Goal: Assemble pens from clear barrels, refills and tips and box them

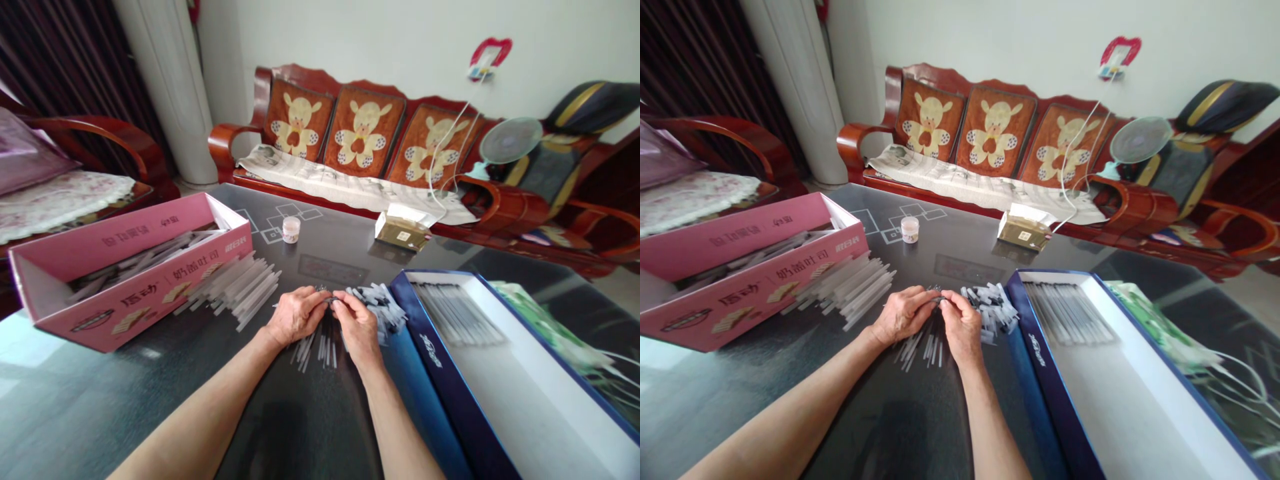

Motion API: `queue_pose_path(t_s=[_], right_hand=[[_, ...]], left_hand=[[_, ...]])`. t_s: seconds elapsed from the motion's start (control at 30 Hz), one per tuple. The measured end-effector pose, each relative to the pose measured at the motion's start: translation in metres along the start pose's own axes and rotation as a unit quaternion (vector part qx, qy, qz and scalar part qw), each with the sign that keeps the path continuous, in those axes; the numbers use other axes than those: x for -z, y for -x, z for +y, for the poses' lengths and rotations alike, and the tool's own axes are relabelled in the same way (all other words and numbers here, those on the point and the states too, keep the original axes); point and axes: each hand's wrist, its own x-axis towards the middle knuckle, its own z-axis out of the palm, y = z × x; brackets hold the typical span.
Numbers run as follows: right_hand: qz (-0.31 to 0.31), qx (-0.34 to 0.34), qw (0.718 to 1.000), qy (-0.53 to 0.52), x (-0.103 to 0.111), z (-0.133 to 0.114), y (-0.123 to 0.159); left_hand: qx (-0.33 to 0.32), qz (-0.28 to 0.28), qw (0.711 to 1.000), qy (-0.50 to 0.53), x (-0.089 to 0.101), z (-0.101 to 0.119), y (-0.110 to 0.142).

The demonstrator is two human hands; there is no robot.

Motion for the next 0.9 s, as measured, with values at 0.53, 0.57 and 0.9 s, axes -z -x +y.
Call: queue_pose_path(t_s=[0.53,0.57,0.9], right_hand=[[-0.012,0.063,0.996,0.064,-0.0015,0.0003,0.0036],[-0.017,0.07,0.995,0.068,-0.0016,0.0008,0.0038],[-0.041,0.046,0.994,0.091,0.0051,-0.0012,0.0024]], left_hand=[[0.001,-0.003,1.0,0.005,0.0005,-0.0007,0.0005],[0.003,-0.003,1.0,0.007,0.0011,-0.0007,0.0004],[-0.033,-0.006,0.999,-0.023,0.003,-0.001,-0.0027]])
